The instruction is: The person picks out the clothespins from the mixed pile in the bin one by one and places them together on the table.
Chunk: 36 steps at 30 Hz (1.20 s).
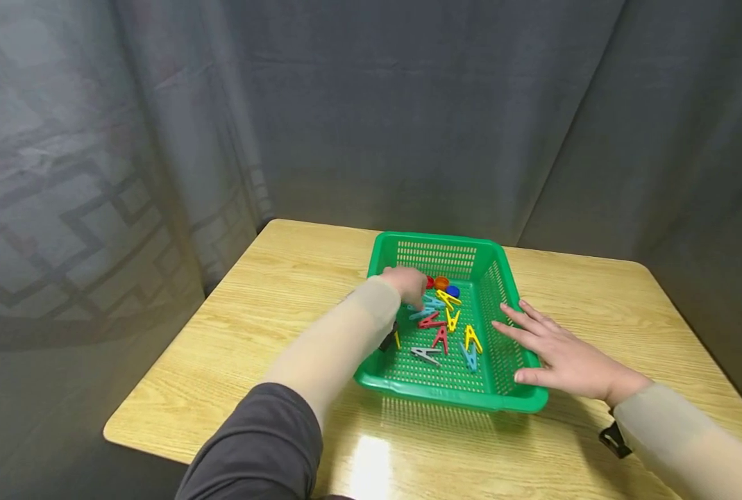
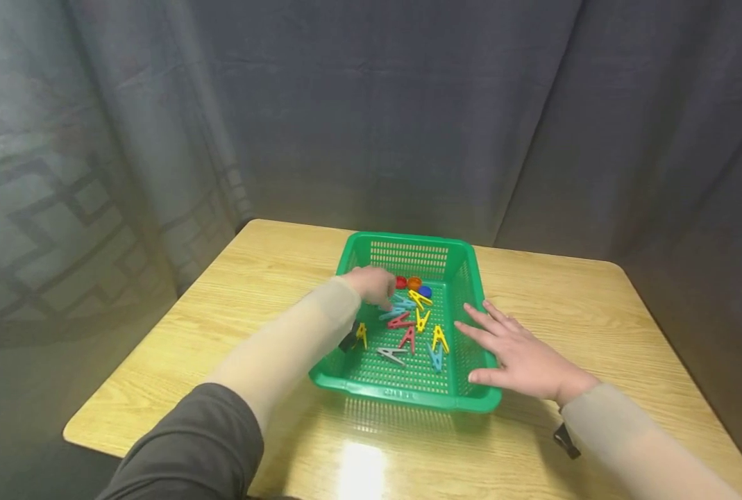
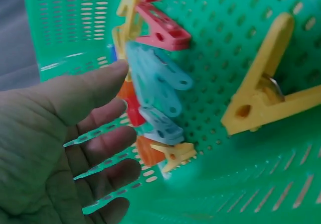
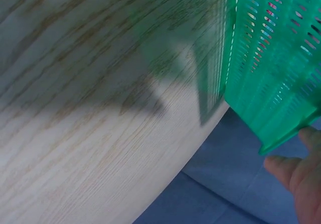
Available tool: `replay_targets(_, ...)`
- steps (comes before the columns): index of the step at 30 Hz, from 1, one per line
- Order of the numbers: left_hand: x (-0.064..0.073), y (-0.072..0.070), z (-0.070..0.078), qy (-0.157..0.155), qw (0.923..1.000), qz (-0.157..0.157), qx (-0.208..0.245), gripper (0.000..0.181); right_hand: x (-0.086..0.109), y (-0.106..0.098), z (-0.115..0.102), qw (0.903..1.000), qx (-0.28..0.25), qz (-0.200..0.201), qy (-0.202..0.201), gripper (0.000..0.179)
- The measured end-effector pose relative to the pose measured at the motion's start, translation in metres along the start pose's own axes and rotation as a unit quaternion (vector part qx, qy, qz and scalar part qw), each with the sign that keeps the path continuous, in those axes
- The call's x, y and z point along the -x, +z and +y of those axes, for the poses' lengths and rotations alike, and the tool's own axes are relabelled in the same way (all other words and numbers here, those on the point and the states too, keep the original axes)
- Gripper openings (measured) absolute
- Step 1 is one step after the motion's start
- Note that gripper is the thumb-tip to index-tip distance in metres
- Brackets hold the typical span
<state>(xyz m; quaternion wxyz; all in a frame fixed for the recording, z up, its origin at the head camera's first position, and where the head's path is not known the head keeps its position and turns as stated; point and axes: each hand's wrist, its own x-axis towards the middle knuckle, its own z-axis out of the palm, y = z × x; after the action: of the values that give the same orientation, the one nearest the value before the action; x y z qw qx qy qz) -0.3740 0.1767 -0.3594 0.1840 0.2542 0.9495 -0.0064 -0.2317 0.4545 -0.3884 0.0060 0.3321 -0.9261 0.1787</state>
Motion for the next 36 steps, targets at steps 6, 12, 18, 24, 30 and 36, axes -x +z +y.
replay_targets(6, -0.011, 0.01, 0.008, -0.024, 0.9974, -0.022, -0.065, 0.028, 0.001, 0.002, 0.0, 1.0, -0.004, 0.001, 0.001, 0.077)
replay_targets(12, 0.0, 0.011, 0.01, -0.024, 0.9928, -0.032, -0.113, 0.017, -0.003, 0.005, 0.0, 1.0, -0.006, -0.002, 0.005, 0.077)
replay_targets(18, 0.006, 0.01, 0.01, -0.013, 0.9892, -0.031, -0.142, 0.02, -0.004, 0.004, 0.0, 1.0, 0.0, 0.0, 0.002, 0.077)
replay_targets(24, 0.005, 0.01, 0.011, -0.004, 0.9928, -0.031, -0.115, 0.013, -0.002, 0.003, -0.001, 1.0, -0.001, 0.001, 0.001, 0.076)
replay_targets(30, 0.004, 0.008, 0.009, -0.012, 0.9988, -0.026, -0.039, 0.008, -0.002, 0.003, -0.003, 1.0, -0.001, 0.002, 0.003, 0.076)
replay_targets(36, -0.001, 0.007, 0.008, -0.029, 0.9992, -0.021, 0.016, 0.015, -0.003, 0.003, -0.004, 1.0, 0.002, -0.004, 0.009, 0.076)
